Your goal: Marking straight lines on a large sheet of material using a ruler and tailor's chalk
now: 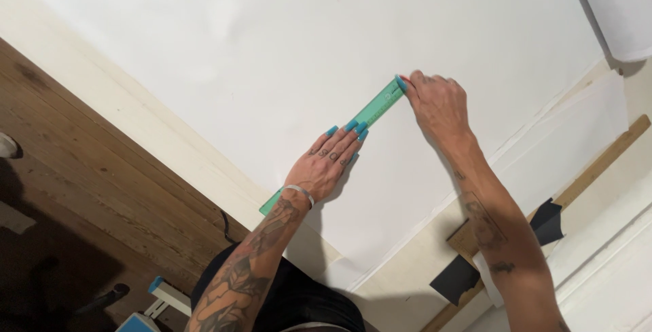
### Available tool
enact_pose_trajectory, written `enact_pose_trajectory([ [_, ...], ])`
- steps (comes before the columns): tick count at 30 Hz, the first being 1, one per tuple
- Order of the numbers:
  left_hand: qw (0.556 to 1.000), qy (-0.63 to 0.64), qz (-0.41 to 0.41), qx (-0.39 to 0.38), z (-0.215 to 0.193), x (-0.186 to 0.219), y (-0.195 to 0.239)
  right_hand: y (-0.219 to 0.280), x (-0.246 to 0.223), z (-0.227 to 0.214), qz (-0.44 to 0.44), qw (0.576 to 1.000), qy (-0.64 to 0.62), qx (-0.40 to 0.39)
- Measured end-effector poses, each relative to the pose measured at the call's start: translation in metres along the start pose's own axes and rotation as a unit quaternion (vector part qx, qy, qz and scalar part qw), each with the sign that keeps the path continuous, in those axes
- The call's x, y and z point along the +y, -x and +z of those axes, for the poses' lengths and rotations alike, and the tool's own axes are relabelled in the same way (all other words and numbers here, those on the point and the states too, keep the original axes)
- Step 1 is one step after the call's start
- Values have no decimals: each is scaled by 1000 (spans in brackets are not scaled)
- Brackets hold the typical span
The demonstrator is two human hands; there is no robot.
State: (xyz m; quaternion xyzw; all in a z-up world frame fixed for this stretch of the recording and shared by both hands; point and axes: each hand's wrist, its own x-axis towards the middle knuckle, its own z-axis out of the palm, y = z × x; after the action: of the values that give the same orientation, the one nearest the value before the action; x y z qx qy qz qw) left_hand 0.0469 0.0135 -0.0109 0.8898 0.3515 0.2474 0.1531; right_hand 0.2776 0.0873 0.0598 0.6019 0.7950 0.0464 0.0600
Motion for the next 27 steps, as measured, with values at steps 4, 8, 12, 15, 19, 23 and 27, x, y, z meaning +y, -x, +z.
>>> enact_pose_trajectory([
  [4,1000,4,2,27,2,-3,-4,3,7,12,-12,1000,6,20],
  [8,999,18,9,37,1,0,-1,1,3,18,-6,1000,-14,26],
  [12,999,38,18,22,3,-2,-2,8,3,11,-6,1000,-15,7],
  [15,999,32,11,23,6,2,3,10,-3,4,78,988,-134,-15],
  [19,999,22,15,21,9,-1,2,17,-8,-7,244,894,-348,143],
  [23,997,40,21,68,9,-1,-3,38,-21,9,345,736,-533,235],
  [27,994,19,11,108,9,2,-1,54,-43,19,305,751,-536,238],
])
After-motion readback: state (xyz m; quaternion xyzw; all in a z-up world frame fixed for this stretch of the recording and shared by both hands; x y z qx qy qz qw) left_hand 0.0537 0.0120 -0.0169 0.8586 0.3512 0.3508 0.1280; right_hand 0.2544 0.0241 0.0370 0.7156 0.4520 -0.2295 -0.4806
